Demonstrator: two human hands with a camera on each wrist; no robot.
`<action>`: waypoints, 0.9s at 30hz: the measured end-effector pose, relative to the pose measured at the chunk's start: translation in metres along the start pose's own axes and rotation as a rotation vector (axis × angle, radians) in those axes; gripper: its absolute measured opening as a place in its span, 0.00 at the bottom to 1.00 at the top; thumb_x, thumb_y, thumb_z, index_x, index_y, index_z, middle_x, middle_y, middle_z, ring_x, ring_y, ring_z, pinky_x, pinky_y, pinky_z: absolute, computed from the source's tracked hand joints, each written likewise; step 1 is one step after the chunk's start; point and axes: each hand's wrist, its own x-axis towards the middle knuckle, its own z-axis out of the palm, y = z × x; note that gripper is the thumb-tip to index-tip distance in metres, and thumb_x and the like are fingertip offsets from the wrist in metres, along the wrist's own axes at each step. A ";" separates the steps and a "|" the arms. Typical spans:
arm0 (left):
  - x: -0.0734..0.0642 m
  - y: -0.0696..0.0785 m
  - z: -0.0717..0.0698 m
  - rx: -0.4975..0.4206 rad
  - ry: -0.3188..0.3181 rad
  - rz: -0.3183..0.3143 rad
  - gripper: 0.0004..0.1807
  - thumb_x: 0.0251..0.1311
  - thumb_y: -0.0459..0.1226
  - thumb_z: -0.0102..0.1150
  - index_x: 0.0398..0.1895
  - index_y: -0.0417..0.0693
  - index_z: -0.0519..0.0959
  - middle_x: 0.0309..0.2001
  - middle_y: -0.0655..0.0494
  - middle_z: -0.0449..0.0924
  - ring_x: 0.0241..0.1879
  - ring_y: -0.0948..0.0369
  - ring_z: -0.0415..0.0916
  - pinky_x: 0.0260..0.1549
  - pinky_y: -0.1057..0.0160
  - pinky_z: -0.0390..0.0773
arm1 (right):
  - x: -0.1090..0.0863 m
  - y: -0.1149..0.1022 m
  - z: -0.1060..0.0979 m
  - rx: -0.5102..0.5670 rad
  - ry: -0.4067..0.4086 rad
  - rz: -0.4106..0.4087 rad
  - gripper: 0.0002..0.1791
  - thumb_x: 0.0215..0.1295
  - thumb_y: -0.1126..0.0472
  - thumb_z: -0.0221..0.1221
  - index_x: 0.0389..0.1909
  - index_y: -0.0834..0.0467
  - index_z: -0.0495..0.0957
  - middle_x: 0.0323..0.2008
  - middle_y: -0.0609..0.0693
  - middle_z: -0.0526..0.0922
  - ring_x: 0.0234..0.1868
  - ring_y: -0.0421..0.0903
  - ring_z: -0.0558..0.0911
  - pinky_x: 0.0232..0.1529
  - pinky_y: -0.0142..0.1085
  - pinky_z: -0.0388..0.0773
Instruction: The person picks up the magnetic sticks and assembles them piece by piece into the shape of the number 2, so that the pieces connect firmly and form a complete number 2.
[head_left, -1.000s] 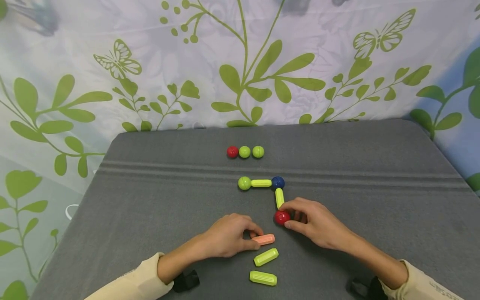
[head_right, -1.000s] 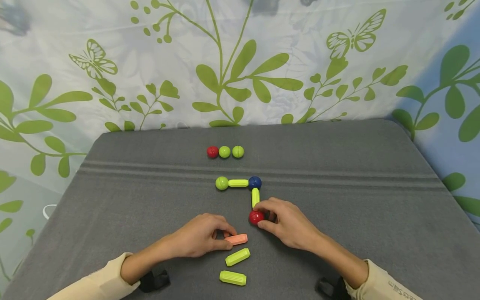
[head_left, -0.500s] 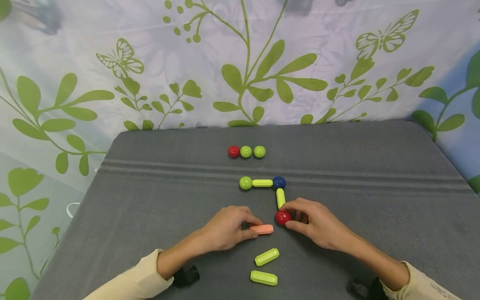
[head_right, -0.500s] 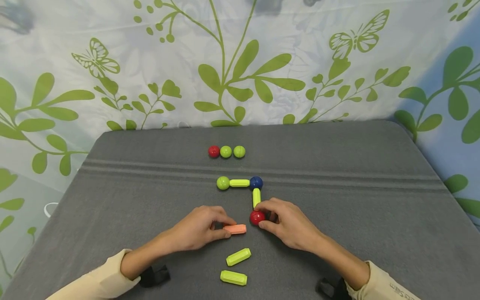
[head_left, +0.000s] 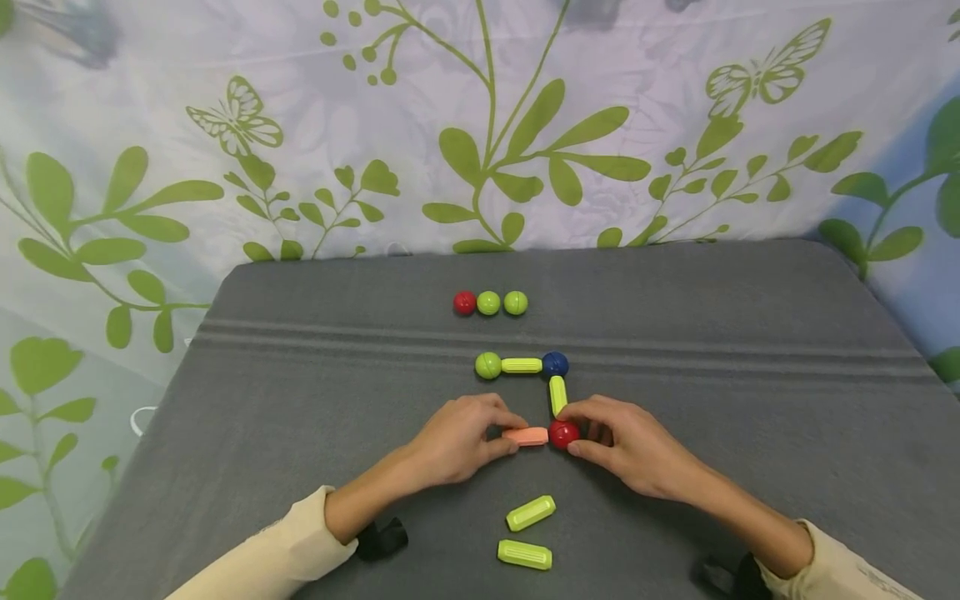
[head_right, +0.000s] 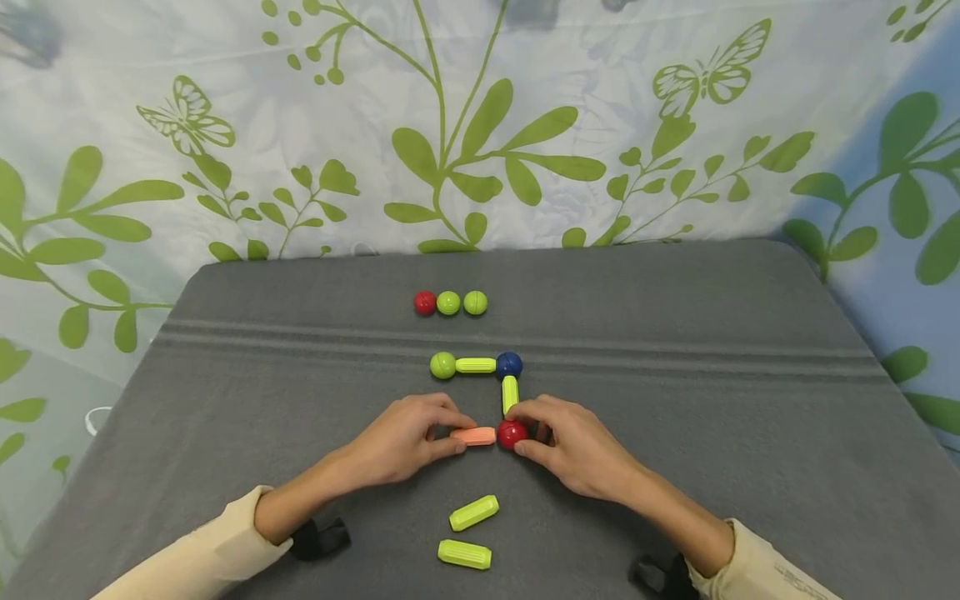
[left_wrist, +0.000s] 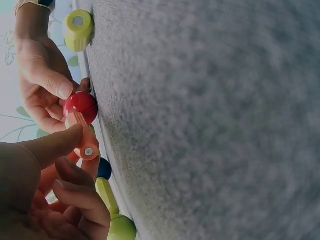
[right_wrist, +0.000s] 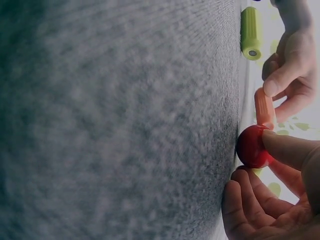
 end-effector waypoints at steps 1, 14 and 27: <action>0.000 -0.001 0.000 -0.001 0.004 -0.001 0.12 0.61 0.37 0.68 0.49 0.49 0.86 0.37 0.61 0.78 0.30 0.67 0.71 0.30 0.67 0.71 | 0.001 0.000 0.000 -0.001 -0.003 -0.001 0.15 0.64 0.61 0.66 0.50 0.48 0.81 0.36 0.37 0.78 0.29 0.36 0.75 0.29 0.33 0.74; 0.003 -0.003 0.000 -0.006 0.033 0.016 0.11 0.62 0.37 0.67 0.47 0.49 0.86 0.37 0.61 0.79 0.33 0.65 0.72 0.33 0.66 0.72 | 0.002 0.001 0.000 -0.006 -0.005 -0.002 0.15 0.64 0.61 0.66 0.51 0.48 0.80 0.37 0.37 0.78 0.29 0.36 0.75 0.29 0.33 0.74; 0.002 -0.004 0.002 0.004 0.047 0.019 0.10 0.64 0.37 0.65 0.47 0.49 0.86 0.39 0.60 0.79 0.35 0.64 0.73 0.35 0.64 0.73 | 0.001 0.001 0.000 0.006 -0.016 0.000 0.14 0.65 0.61 0.65 0.51 0.48 0.80 0.37 0.37 0.78 0.30 0.37 0.75 0.30 0.33 0.74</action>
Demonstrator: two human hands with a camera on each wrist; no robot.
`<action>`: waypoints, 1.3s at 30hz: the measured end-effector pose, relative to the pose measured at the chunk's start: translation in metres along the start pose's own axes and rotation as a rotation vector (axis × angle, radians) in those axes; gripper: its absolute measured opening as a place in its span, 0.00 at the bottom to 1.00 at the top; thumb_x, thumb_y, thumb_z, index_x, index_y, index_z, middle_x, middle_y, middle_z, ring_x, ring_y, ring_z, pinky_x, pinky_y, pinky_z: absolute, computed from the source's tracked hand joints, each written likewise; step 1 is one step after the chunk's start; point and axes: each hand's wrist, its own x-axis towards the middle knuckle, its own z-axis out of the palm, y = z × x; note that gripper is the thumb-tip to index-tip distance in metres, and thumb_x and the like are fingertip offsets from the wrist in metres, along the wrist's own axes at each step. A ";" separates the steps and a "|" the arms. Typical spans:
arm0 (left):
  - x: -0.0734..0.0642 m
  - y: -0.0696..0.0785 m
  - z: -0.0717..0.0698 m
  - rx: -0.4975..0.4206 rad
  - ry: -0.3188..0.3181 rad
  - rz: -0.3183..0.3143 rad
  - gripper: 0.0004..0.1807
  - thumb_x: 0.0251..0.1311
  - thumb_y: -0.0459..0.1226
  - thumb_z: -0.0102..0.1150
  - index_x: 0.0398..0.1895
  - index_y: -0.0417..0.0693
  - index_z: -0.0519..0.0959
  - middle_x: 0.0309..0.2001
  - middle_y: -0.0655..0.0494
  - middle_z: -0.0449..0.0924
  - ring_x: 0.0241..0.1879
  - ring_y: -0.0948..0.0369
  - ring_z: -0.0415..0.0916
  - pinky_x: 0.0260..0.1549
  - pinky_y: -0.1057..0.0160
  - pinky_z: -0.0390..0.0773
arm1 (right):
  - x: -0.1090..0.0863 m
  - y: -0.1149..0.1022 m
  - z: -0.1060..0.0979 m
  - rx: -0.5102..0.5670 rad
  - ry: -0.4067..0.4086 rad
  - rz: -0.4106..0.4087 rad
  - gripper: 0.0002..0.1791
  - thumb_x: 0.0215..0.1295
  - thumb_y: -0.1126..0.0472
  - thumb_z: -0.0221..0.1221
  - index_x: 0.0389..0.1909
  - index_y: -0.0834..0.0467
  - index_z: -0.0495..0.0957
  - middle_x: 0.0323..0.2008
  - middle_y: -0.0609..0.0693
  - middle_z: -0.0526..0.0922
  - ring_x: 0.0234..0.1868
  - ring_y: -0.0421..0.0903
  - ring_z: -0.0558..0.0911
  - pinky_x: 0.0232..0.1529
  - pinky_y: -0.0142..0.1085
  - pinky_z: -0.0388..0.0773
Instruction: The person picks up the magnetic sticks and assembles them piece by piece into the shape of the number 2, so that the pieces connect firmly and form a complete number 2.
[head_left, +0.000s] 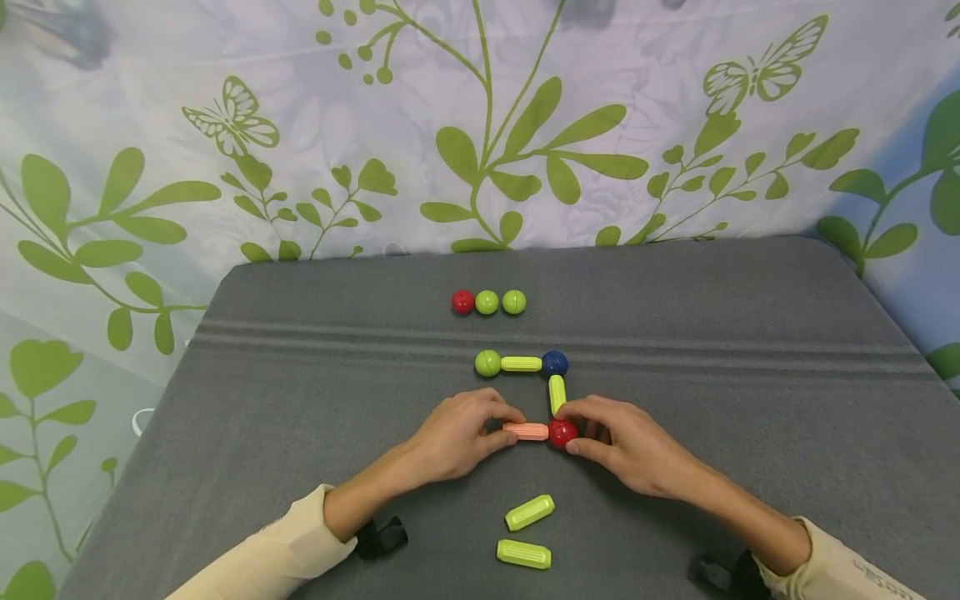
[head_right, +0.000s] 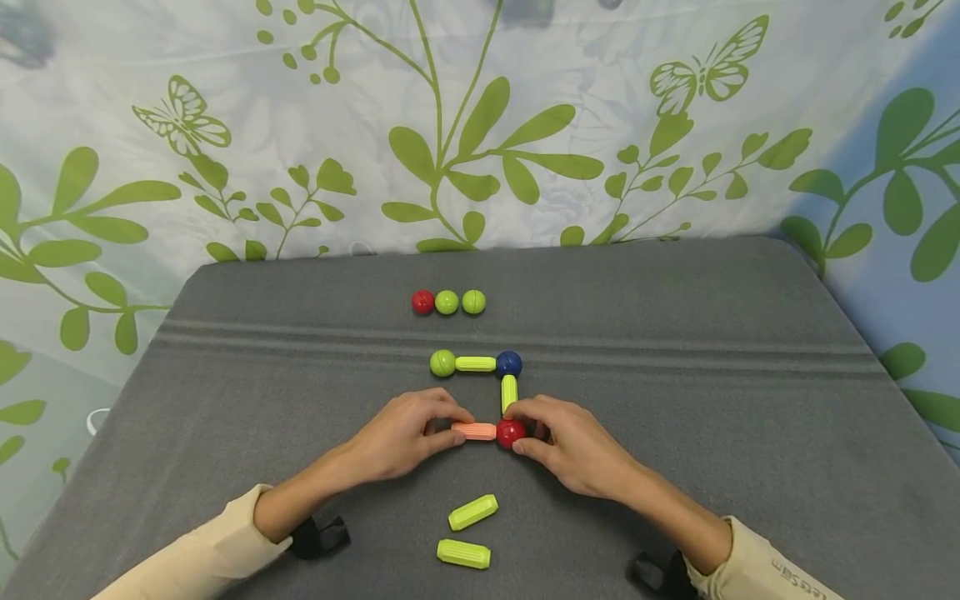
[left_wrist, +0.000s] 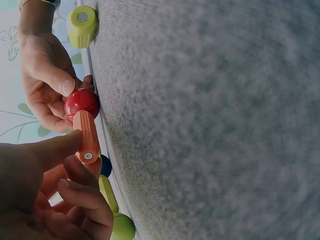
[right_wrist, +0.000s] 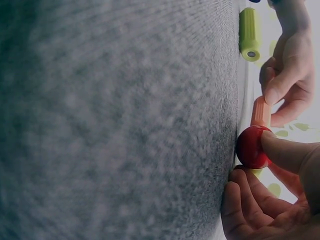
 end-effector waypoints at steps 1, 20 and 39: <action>0.000 0.000 0.000 0.001 0.000 -0.002 0.10 0.64 0.37 0.65 0.47 0.49 0.86 0.39 0.60 0.79 0.35 0.64 0.73 0.35 0.64 0.73 | 0.000 0.000 0.000 0.000 0.000 0.000 0.14 0.65 0.61 0.65 0.51 0.48 0.80 0.36 0.37 0.78 0.30 0.37 0.75 0.30 0.33 0.74; -0.001 0.002 -0.001 0.006 0.012 0.006 0.10 0.64 0.36 0.65 0.48 0.48 0.85 0.40 0.59 0.81 0.38 0.62 0.76 0.40 0.61 0.75 | 0.000 -0.002 -0.001 -0.003 0.005 0.001 0.14 0.65 0.60 0.65 0.51 0.48 0.80 0.37 0.37 0.78 0.30 0.37 0.75 0.29 0.33 0.73; 0.007 -0.012 -0.014 -0.096 0.083 -0.045 0.09 0.63 0.37 0.66 0.45 0.47 0.85 0.35 0.62 0.81 0.21 0.69 0.67 0.24 0.66 0.70 | 0.000 -0.002 0.000 0.008 0.000 0.005 0.14 0.66 0.60 0.65 0.52 0.49 0.80 0.37 0.38 0.78 0.30 0.37 0.75 0.29 0.33 0.74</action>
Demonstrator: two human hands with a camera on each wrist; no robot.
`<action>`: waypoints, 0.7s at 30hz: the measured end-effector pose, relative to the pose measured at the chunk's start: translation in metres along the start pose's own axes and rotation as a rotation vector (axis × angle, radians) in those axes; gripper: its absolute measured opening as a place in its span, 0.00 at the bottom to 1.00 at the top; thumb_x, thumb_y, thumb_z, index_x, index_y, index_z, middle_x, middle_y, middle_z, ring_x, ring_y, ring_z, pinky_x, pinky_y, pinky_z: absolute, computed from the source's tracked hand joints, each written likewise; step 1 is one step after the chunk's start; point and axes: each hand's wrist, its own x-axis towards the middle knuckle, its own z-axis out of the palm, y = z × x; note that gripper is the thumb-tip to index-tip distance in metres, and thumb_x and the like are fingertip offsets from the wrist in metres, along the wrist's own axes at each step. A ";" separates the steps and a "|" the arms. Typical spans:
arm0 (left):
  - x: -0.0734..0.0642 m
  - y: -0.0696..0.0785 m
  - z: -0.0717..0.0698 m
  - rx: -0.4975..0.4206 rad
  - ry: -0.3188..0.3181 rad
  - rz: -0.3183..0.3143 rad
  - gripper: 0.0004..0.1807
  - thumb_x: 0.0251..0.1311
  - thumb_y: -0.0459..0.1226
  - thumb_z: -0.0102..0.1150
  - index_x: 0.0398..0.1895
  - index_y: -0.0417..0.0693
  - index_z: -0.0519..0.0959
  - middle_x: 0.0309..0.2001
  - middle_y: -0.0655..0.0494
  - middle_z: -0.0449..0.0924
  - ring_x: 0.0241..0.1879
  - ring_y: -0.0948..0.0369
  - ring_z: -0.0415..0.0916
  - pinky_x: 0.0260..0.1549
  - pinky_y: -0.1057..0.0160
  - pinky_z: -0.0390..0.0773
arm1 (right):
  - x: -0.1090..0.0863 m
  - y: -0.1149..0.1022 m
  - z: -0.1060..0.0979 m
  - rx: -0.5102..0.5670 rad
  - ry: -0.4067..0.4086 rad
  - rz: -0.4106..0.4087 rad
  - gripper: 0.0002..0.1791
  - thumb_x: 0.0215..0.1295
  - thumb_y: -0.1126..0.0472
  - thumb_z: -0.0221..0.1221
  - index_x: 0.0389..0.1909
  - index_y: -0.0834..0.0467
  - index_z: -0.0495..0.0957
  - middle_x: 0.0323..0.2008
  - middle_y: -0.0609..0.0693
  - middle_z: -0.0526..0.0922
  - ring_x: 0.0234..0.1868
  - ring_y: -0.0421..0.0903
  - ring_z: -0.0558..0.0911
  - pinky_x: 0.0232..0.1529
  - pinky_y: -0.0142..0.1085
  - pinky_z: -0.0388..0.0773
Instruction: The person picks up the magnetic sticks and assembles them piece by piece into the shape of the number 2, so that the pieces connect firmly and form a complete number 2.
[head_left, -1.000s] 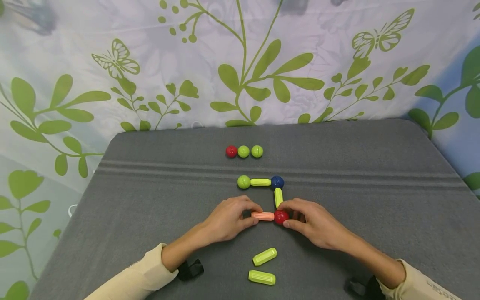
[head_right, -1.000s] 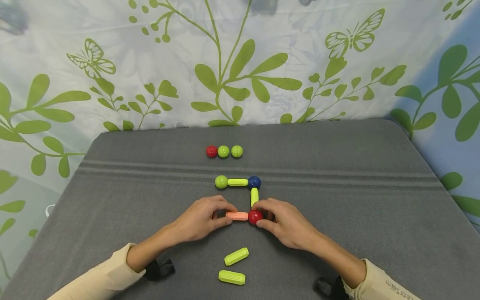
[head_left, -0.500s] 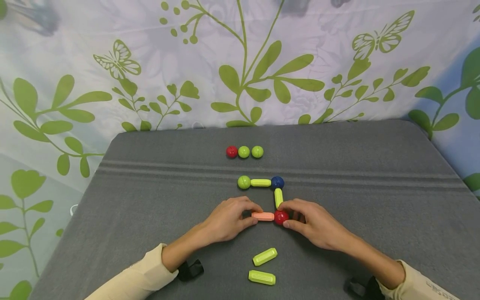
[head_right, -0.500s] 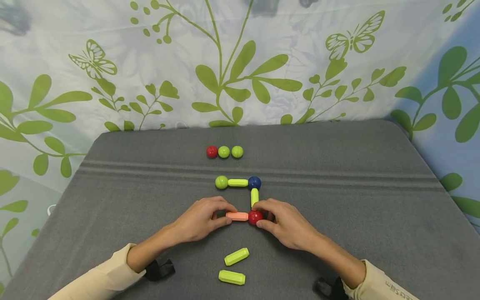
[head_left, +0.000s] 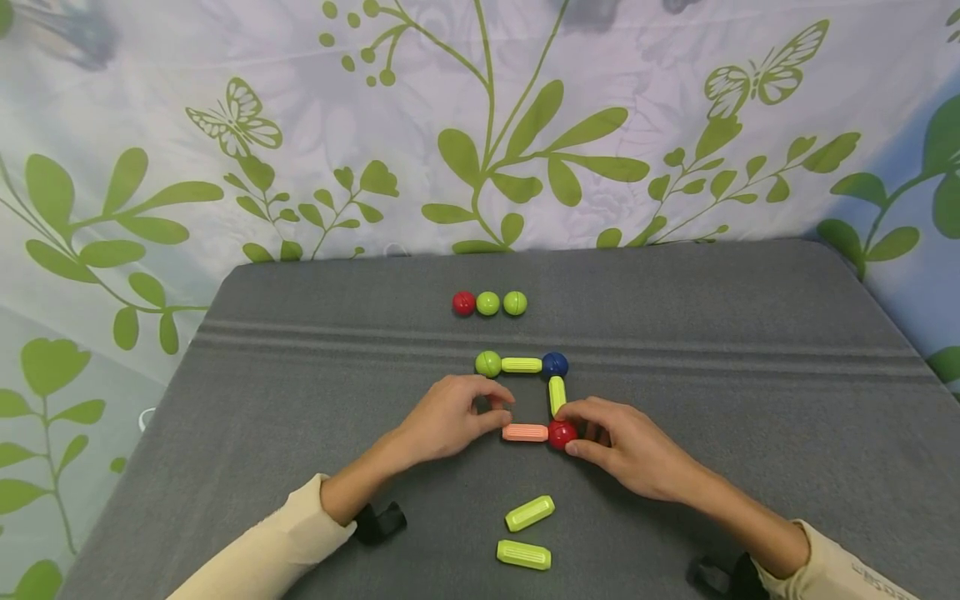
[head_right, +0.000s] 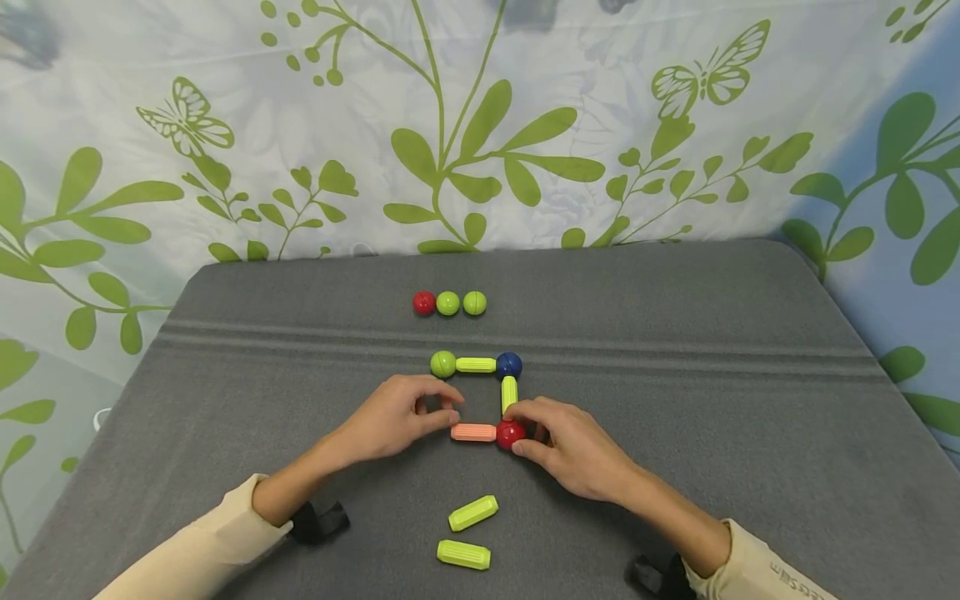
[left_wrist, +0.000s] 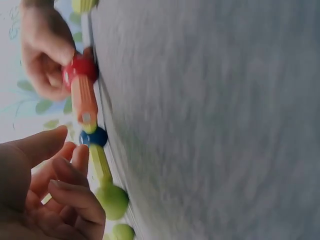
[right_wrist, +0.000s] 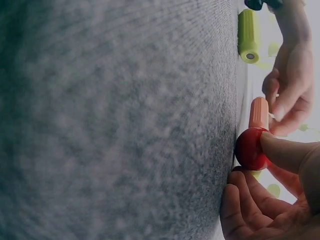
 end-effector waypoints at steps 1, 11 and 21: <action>0.002 -0.003 -0.003 -0.020 0.017 -0.013 0.09 0.63 0.37 0.66 0.45 0.46 0.85 0.35 0.62 0.81 0.21 0.69 0.68 0.23 0.66 0.70 | 0.000 0.000 0.000 -0.003 0.002 -0.002 0.14 0.66 0.60 0.65 0.52 0.49 0.80 0.37 0.38 0.78 0.30 0.37 0.75 0.29 0.33 0.74; 0.031 -0.042 -0.036 -0.313 0.409 -0.192 0.11 0.66 0.34 0.62 0.48 0.38 0.83 0.38 0.51 0.80 0.18 0.62 0.65 0.21 0.65 0.68 | 0.001 -0.001 0.001 -0.018 -0.006 0.008 0.15 0.65 0.60 0.65 0.52 0.49 0.80 0.38 0.38 0.78 0.30 0.37 0.75 0.30 0.33 0.73; 0.057 -0.054 -0.042 -0.280 0.471 -0.340 0.18 0.66 0.37 0.63 0.57 0.44 0.79 0.49 0.45 0.77 0.33 0.53 0.72 0.31 0.57 0.71 | 0.001 0.000 0.001 -0.025 -0.005 0.003 0.15 0.66 0.59 0.65 0.52 0.49 0.80 0.37 0.38 0.78 0.30 0.37 0.75 0.30 0.33 0.73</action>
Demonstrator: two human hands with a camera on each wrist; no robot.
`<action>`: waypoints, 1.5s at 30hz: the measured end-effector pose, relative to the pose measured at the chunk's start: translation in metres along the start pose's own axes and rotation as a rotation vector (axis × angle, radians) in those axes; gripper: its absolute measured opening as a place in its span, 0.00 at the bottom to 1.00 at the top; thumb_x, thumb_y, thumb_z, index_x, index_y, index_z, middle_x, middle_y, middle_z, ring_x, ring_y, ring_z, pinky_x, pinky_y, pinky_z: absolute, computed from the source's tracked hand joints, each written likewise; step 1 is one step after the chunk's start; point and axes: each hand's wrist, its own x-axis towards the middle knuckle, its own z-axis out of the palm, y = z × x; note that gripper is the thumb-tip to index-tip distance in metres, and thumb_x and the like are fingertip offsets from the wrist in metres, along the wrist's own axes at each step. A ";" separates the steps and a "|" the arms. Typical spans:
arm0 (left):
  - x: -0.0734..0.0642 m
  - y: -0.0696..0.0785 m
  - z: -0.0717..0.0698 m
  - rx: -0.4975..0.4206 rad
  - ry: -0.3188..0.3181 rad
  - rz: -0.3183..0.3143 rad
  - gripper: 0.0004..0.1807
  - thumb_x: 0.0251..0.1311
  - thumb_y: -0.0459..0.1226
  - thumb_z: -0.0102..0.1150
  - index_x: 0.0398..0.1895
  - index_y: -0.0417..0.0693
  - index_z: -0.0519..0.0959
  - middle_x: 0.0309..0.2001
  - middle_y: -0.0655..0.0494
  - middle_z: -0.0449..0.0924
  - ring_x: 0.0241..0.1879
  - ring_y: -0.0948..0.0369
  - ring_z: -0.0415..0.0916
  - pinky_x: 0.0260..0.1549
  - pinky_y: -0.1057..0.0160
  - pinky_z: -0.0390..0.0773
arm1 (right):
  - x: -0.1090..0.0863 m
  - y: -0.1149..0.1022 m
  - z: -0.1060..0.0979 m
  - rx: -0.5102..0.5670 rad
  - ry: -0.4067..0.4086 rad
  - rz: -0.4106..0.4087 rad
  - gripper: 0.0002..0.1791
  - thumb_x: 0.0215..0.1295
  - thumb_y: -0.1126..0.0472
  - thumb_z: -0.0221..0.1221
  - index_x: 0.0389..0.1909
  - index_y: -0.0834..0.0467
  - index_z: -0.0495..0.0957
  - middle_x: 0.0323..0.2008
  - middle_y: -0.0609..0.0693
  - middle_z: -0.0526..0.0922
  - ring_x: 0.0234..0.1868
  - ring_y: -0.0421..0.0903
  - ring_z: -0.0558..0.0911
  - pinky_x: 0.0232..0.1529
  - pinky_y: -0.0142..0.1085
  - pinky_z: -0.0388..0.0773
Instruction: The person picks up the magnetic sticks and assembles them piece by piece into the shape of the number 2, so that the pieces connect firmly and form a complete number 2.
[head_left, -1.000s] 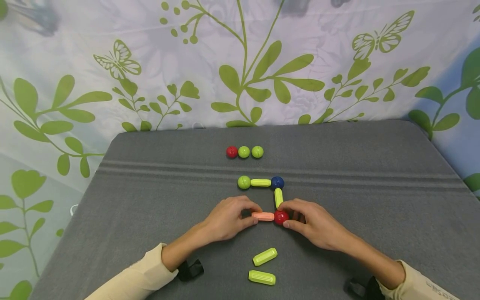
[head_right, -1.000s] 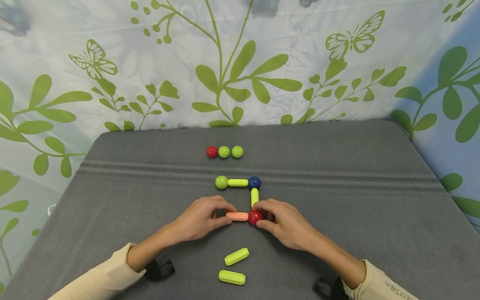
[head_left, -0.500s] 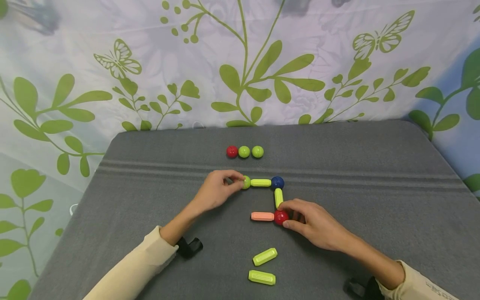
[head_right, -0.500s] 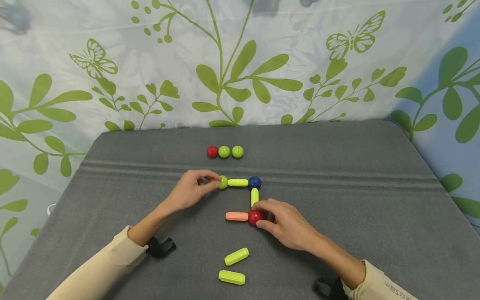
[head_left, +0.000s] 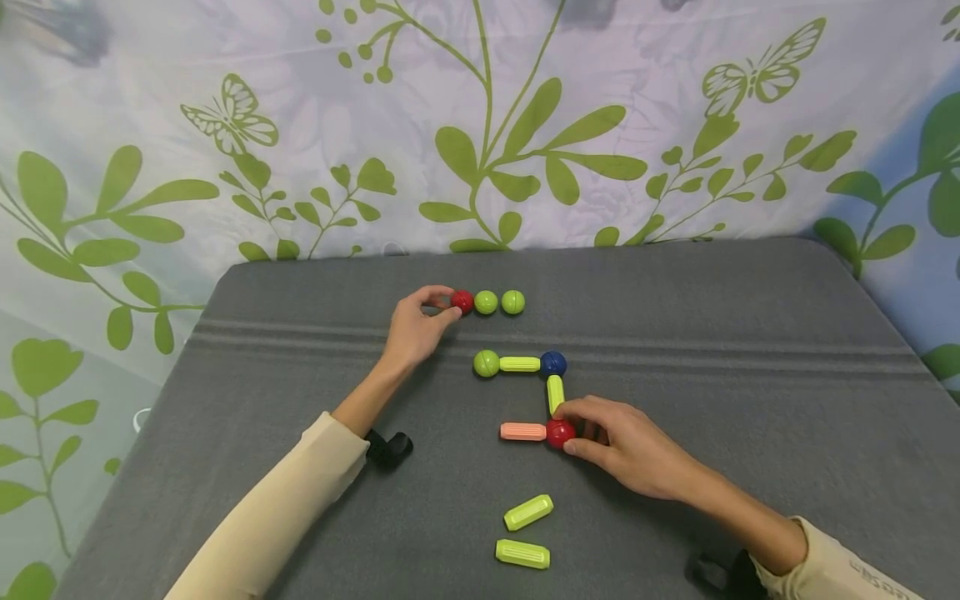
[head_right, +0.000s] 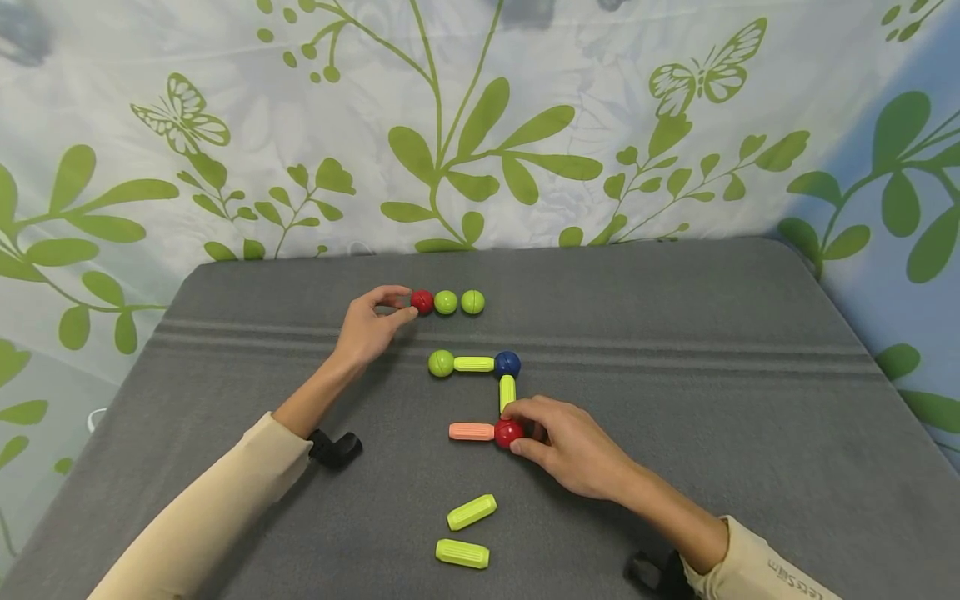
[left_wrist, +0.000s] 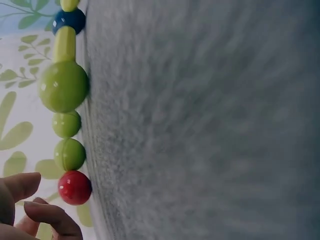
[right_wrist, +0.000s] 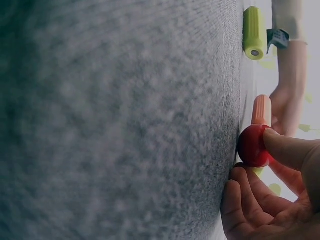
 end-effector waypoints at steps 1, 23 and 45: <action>0.003 0.000 0.002 0.007 0.000 -0.013 0.19 0.66 0.38 0.63 0.59 0.44 0.78 0.51 0.44 0.76 0.39 0.51 0.74 0.34 0.54 0.72 | 0.000 0.000 0.000 0.001 0.000 0.000 0.15 0.66 0.59 0.65 0.52 0.49 0.80 0.37 0.38 0.78 0.30 0.36 0.75 0.30 0.33 0.73; 0.024 -0.009 0.013 0.020 -0.031 -0.149 0.22 0.65 0.43 0.64 0.61 0.47 0.78 0.53 0.44 0.76 0.50 0.48 0.74 0.47 0.50 0.74 | -0.001 0.002 0.001 0.003 -0.007 0.001 0.15 0.66 0.60 0.64 0.53 0.50 0.79 0.37 0.37 0.77 0.30 0.37 0.75 0.30 0.33 0.74; 0.019 -0.012 0.010 -0.012 -0.037 -0.141 0.22 0.67 0.43 0.63 0.62 0.46 0.78 0.54 0.46 0.76 0.45 0.53 0.75 0.39 0.57 0.75 | -0.002 0.001 0.002 0.006 0.004 -0.002 0.15 0.66 0.60 0.65 0.52 0.49 0.80 0.37 0.38 0.78 0.31 0.37 0.75 0.30 0.33 0.74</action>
